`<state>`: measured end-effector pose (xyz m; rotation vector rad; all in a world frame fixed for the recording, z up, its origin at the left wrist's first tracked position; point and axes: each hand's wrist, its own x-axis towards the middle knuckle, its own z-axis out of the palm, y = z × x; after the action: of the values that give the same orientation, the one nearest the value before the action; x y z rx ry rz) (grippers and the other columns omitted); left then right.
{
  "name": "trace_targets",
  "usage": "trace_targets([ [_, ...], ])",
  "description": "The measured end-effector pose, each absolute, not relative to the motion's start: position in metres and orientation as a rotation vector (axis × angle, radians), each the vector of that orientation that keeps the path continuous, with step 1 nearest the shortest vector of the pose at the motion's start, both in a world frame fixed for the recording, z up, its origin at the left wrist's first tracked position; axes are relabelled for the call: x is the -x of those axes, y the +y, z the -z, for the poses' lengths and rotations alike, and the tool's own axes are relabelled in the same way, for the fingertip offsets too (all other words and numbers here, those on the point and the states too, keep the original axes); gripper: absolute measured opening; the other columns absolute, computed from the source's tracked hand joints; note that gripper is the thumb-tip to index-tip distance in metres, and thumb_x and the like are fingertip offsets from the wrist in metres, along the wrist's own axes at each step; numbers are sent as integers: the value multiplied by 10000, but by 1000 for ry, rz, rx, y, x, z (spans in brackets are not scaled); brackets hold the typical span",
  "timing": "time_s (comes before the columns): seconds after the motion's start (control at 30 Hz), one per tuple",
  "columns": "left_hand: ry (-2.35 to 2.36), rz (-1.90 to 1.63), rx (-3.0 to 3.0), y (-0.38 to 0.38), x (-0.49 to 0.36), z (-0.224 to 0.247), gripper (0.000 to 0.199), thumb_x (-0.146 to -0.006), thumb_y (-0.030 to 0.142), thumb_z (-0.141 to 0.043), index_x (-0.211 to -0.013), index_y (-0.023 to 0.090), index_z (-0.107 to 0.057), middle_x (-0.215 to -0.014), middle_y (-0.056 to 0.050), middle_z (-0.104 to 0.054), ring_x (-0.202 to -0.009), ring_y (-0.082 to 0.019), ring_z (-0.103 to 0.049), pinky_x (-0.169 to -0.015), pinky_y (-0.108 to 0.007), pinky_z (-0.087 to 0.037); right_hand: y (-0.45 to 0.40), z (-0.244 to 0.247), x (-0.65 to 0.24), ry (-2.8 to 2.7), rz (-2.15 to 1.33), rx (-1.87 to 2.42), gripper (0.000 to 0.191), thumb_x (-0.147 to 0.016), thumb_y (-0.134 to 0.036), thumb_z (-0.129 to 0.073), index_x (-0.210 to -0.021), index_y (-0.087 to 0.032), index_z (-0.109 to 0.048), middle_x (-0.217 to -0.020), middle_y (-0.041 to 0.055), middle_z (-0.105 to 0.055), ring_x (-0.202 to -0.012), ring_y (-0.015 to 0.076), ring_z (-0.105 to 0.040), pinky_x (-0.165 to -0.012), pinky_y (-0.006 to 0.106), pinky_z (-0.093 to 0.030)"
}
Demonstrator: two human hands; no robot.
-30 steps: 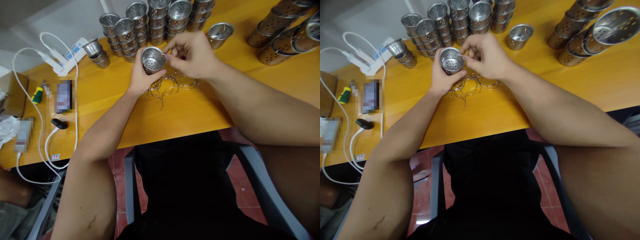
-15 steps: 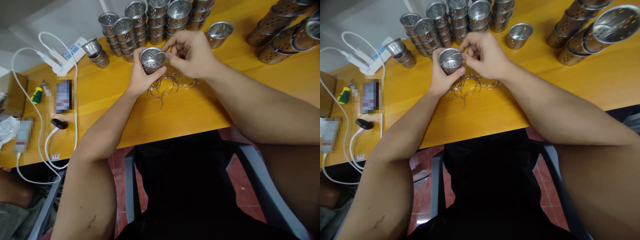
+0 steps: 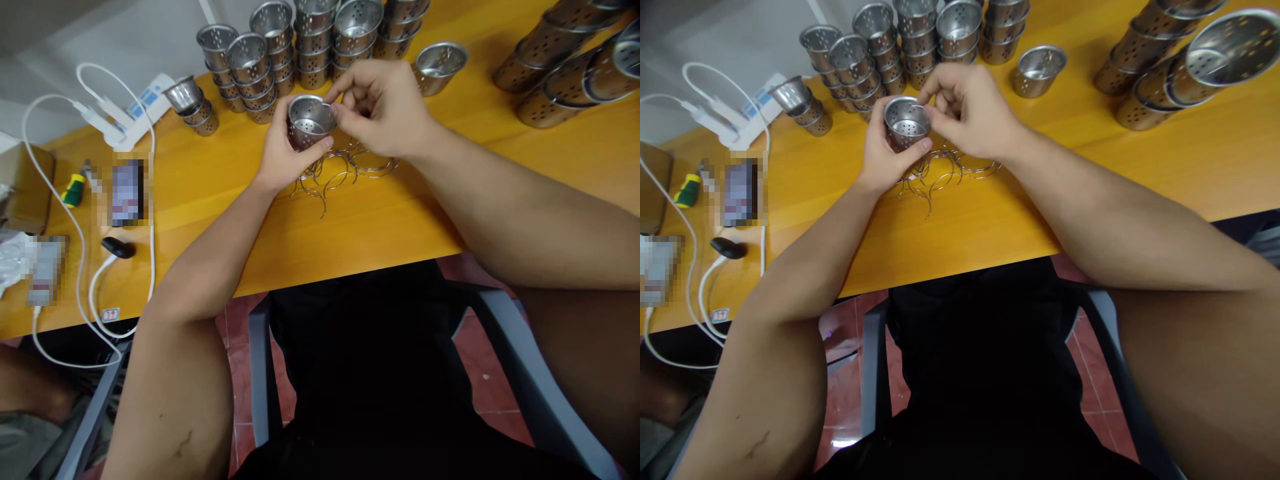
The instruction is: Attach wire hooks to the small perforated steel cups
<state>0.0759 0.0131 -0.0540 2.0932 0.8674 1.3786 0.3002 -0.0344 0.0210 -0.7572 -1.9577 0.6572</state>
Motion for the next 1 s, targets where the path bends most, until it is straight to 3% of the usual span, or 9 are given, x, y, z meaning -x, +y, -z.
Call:
trace_targets([
  [0.2, 775, -1394, -2095, 23, -75, 65, 794, -791, 818, -836, -1376, 399, -501, -1345, -51, -659, -1260, -301, -688, -1101, -470, -580, -30, -18, -302, -1958, -620, 671, 143, -1006, -348, -777, -1000, -248, -674, -690, -22, -509, -558, 149, -417, -526, 307, -292],
  [0.37, 723, -1379, -2087, 24, -75, 67, 810, -836, 827, -789, -1423, 390, -440, -1377, -62, -632, -1266, -277, -689, -1086, -432, -583, -23, -13, -303, -1976, -617, 648, 151, -998, -337, -812, -997, -268, -678, -695, -14, -525, -552, 147, -428, -494, 310, -297],
  [0.57, 645, -1428, -2063, 23, -76, 66, 721, -837, 746, -851, -1361, 408, -488, -1334, -40, -661, -1233, -269, -705, -1063, -430, -604, -24, -12, -304, -1978, -610, 667, 132, -1001, -313, -811, -1005, -267, -687, -694, -16, -544, -552, 146, -437, -490, 310, -304],
  [1.0, 693, -1369, -2106, 14, -77, 59, 725, -812, 635, -915, -1348, 389, -492, -1320, -46, -654, -1238, -286, -689, -1076, -448, -575, -21, -9, -306, -1982, -625, 648, 119, -972, -196, -811, -999, -261, -715, -687, -13, -552, -554, 142, -454, -501, 302, -316],
])
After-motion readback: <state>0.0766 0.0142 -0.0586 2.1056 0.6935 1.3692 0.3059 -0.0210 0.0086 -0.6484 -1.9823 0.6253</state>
